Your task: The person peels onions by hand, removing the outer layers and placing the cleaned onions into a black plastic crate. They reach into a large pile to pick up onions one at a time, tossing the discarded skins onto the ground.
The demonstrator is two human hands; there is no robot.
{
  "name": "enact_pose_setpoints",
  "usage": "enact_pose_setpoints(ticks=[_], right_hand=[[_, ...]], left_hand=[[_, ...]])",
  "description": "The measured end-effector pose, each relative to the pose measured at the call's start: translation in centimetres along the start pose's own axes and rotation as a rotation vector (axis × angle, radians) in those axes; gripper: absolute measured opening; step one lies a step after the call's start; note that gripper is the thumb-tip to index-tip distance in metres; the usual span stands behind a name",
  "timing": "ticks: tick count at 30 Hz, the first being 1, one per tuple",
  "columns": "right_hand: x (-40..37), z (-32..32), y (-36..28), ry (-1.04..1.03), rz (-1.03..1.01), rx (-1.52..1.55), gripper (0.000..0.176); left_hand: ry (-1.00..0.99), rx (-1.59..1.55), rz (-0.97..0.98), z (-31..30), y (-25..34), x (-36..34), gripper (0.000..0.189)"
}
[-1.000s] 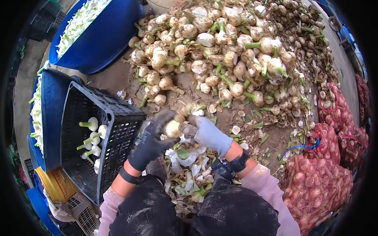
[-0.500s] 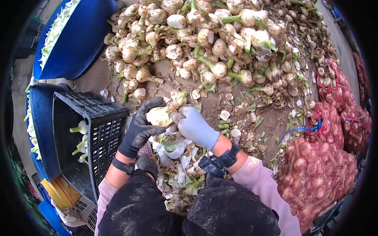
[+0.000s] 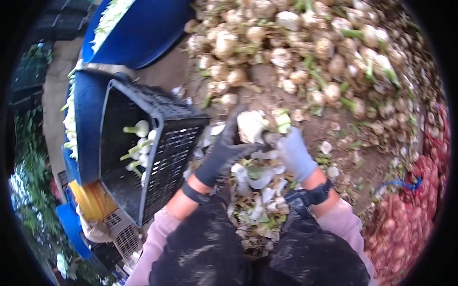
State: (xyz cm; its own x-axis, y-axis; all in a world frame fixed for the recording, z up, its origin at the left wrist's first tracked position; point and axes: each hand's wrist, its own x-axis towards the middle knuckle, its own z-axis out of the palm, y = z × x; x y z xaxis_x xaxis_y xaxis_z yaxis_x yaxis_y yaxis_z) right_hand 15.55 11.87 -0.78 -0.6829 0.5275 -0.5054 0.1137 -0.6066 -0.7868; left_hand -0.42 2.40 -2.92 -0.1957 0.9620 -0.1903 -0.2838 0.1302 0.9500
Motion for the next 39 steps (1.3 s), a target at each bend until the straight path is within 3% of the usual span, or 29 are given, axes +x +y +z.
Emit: enact_pose_setpoints(ticks=[2,3,5,6,8,10,11,12,14,16,18,19,20,22,23,24,26,27,28,29,30,32,33,34,35,37,39], right_hand=[[0.4,-0.1,0.7,0.028,0.022,-0.099,0.025],[0.2,0.3,0.9,0.021,0.023,-0.102,0.025],[-1.3,1.5,0.8,-0.228,-0.048,-0.041,0.026],[-2.3,1.9,1.3,-0.254,0.124,-0.047,0.030],[-2.2,2.5,0.2,-0.188,0.176,-0.057,0.031],[-0.9,2.7,-0.1,-0.027,0.022,-0.047,0.028],[-1.1,2.1,-0.3,-0.106,-0.019,-0.136,0.024],[-1.2,1.8,-0.7,-0.244,0.101,-0.282,0.022],[-1.7,2.9,-0.1,-0.160,-0.031,-0.388,0.021],[-0.6,1.3,0.1,-0.190,-0.024,-0.414,0.023],[0.4,-0.4,-0.7,0.052,-0.158,-0.962,0.031],[0.9,-1.6,0.9,0.205,-0.241,-1.069,0.034],[1.1,-2.5,1.0,0.208,-0.240,-1.070,0.034],[1.2,-3.4,1.0,0.310,-0.105,-1.238,0.031],[0.6,-3.0,0.1,0.185,0.040,-1.293,0.030],[0.0,-2.4,0.3,0.182,0.036,-1.287,0.030],[-1.4,-1.7,1.1,-0.260,0.267,-1.621,0.030],[-1.6,-1.7,1.4,-0.263,0.261,-1.622,0.030],[-1.8,-1.8,1.7,-0.298,0.389,-1.687,0.031],[-2.0,-2.0,2.0,-0.334,0.519,-1.747,0.031],[-2.3,-2.3,2.1,-0.344,0.511,-1.749,0.031],[-2.5,-3.0,1.4,-0.102,0.038,-1.844,0.035],[-2.2,-2.5,0.4,-0.092,-0.174,-1.709,0.036],[-1.5,-1.6,-1.1,-0.076,-0.377,-1.568,0.038],[-0.6,-0.7,-2.1,-0.113,-0.413,-1.489,0.038],[2.5,1.3,-2.8,-0.129,-0.469,-1.366,0.038],[7.1,3.6,-1.6,-0.060,-0.551,-1.372,0.037]], left_hand=[[0.013,-0.207,-0.309,-0.4,2.6,-0.8,0.069],[0.021,-0.208,-0.306,-1.2,1.8,-0.7,0.069],[0.154,-0.536,-0.197,-2.4,-0.4,0.1,0.045],[0.198,-0.047,-0.110,-2.7,-0.6,0.2,0.028],[0.325,-0.052,-0.054,-1.7,1.2,0.1,0.025],[0.076,0.482,0.134,-2.0,3.2,0.1,0.029],[0.037,0.389,0.080,-1.5,3.5,0.0,0.033],[0.020,0.386,0.073,-1.0,4.0,0.0,0.036],[0.093,-0.025,-0.147,-1.1,3.5,-0.7,0.037],[0.141,-0.026,-0.184,-1.6,3.2,-1.2,0.032],[0.226,-0.348,-0.243,-2.1,1.7,-1.6,0.031],[0.373,-0.237,-0.265,-0.7,2.7,-1.7,0.023],[0.264,-0.248,-0.262,-1.2,3.3,-1.6,0.026],[0.115,-0.374,-0.200,-2.2,3.6,-1.8,0.042],[0.183,-0.385,-0.249,-1.7,4.0,-1.8,0.047],[0.187,-0.378,-0.249,-1.9,4.5,-1.8,0.047],[0.342,-0.520,-0.188,-2.1,5.7,-1.6,0.047],[0.273,-0.528,-0.040,-2.0,6.7,-1.6,0.047],[0.410,-0.608,0.004,-1.4,8.3,-1.4,0.050],[0.425,-0.629,0.026,-1.6,10.0,-1.6,0.046],[0.443,-0.650,0.049,-2.1,11.2,-2.1,0.042],[0.584,-0.131,0.287,-3.9,11.6,-3.5,0.041],[0.540,0.290,0.376,-5.4,12.7,-4.2,0.039],[0.851,0.386,0.548,-6.3,12.3,-5.6,0.036],[0.987,0.529,0.500,-4.9,15.3,-5.1,0.032],[1.012,0.602,0.455,-4.0,18.4,-4.7,0.029],[0.998,0.601,0.654,-4.0,19.3,-5.4,0.027]])
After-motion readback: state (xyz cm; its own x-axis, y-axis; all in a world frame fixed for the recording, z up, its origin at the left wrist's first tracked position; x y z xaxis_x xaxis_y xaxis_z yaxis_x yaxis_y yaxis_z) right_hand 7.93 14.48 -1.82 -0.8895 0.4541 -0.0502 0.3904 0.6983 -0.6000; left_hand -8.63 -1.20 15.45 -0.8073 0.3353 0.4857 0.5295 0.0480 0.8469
